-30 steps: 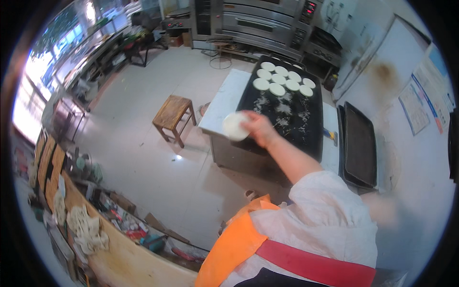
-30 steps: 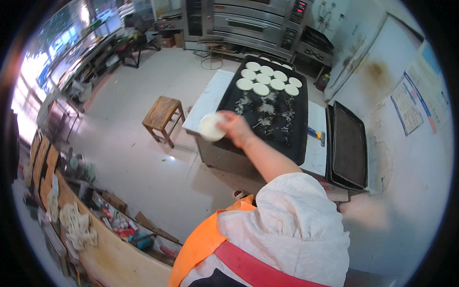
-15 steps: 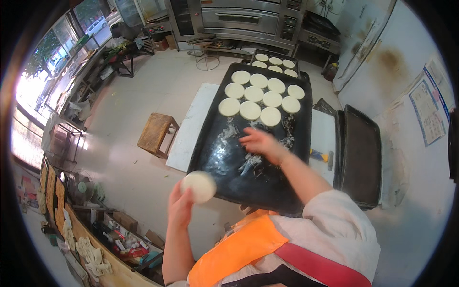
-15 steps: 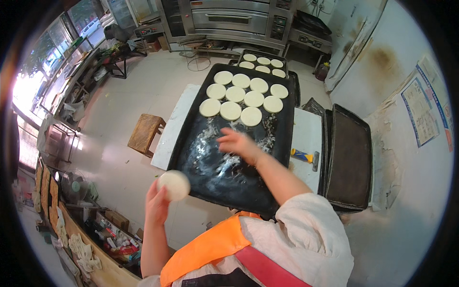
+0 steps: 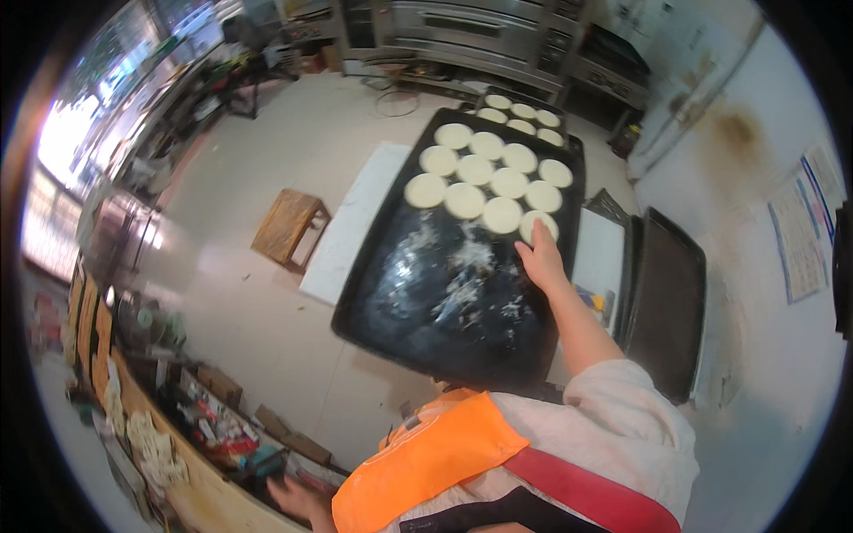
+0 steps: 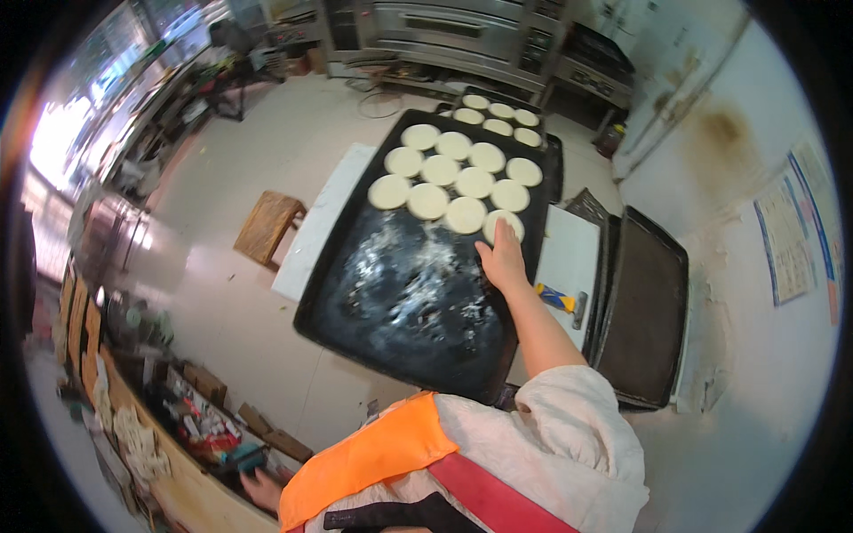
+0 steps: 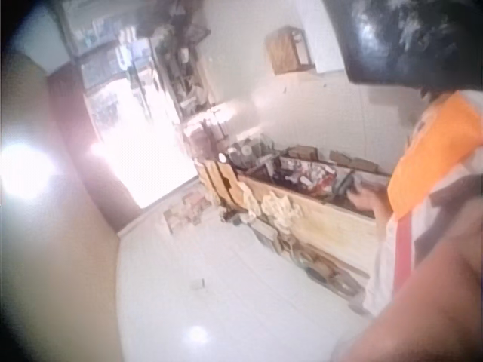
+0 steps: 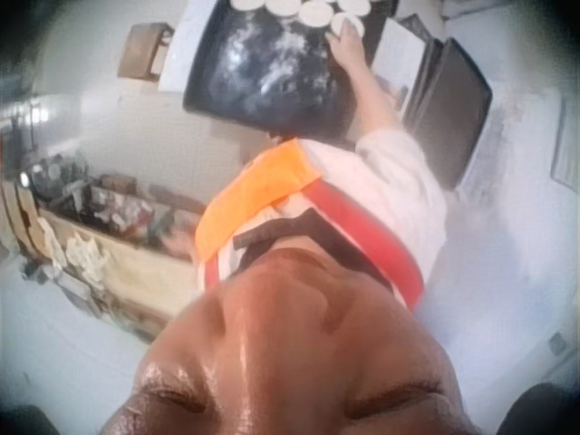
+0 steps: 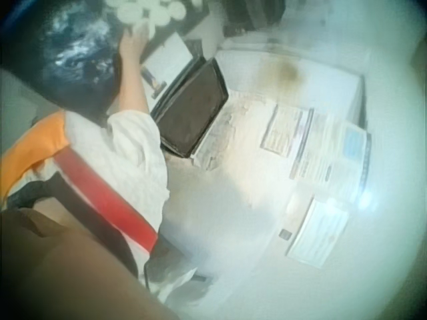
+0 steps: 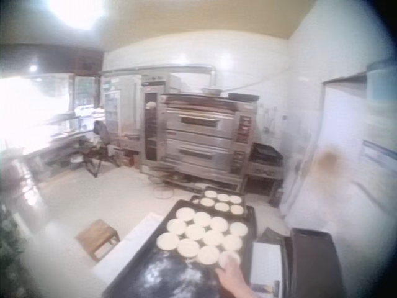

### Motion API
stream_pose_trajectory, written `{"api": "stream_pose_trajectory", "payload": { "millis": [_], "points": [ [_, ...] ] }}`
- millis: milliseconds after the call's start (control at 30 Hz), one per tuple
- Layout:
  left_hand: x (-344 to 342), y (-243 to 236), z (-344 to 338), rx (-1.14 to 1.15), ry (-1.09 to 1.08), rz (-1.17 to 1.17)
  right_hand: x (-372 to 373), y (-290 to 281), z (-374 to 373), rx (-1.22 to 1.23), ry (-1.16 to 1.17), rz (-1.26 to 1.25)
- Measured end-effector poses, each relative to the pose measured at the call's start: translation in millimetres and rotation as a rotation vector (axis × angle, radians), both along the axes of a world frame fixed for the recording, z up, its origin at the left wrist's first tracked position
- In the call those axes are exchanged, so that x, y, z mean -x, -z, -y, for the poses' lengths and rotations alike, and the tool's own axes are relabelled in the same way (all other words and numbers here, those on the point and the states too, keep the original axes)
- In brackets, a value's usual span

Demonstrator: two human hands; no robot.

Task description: The person prepares and sells bread products, including bagging rolls, weighing them for a customer, rolling out dough, cutting circles, placing dough on a tray, and cleaning a baking tray with a brush.

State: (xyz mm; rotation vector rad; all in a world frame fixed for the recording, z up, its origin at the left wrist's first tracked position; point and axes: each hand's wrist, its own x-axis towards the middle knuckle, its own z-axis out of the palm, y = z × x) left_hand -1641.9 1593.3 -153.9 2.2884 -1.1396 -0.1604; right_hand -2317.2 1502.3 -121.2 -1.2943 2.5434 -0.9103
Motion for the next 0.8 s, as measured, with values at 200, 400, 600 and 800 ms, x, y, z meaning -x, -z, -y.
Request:
{"api": "stream_pose_trajectory", "payload": {
  "millis": [200,400,600,800],
  "points": [
    [-122,44,-274,-0.449,-0.641,0.301,-48,17,63,-0.017,-0.059,-0.521],
    [-121,43,-377,-0.4,-0.764,0.267,-372,-45,69,0.149,-0.911,-0.24],
    [-164,112,-447,0.008,-0.98,0.069,-623,-28,-42,0.002,-1.715,0.273],
    [-168,12,-404,-0.001,-1.056,-0.317,-728,-55,-167,-0.577,-2.248,0.23]
  ]
}}
